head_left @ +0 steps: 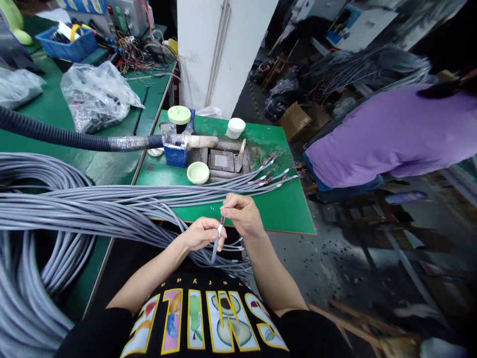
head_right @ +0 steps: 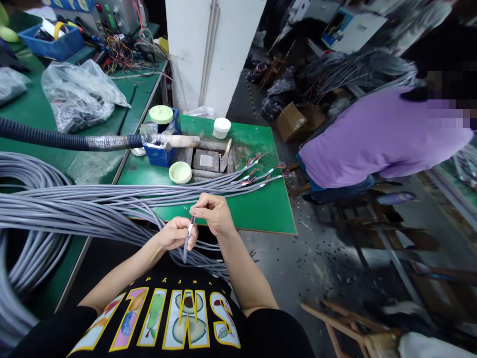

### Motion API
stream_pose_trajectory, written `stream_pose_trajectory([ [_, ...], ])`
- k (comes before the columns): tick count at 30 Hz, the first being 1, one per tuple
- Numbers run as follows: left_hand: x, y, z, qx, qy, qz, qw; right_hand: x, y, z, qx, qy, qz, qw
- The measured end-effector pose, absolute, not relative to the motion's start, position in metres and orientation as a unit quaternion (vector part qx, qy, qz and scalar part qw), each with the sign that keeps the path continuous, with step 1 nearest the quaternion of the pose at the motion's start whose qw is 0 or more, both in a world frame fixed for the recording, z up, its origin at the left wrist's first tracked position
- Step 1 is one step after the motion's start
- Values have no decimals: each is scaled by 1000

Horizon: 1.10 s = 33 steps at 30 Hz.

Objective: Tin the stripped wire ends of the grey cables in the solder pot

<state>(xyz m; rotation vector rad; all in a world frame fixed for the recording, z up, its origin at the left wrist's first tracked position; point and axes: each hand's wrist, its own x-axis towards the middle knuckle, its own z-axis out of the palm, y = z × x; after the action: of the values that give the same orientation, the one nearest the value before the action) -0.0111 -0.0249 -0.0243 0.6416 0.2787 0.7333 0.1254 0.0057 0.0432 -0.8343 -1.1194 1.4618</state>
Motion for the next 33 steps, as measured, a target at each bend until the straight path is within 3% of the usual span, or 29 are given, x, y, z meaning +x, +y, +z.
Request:
stream_pose_trajectory([
  [13, -12, -30, -28, 297, 127, 391, 862, 119, 7, 30, -385, -489, 539, 568],
  [19, -17, -40, -27, 349, 140, 372, 849, 157, 31, 40, -406, -450, 466, 644],
  [21, -18, -39, -26, 347, 191, 398, 827, 167, 27, 46, -433, -500, 444, 604],
  [26, -16, -29, -17, 382, 251, 414, 787, 152, -1, 59, -462, -693, 385, 398],
  [33, -10, -30, -6, 421, 258, 415, 764, 130, -12, 63, -466, -731, 269, 421],
])
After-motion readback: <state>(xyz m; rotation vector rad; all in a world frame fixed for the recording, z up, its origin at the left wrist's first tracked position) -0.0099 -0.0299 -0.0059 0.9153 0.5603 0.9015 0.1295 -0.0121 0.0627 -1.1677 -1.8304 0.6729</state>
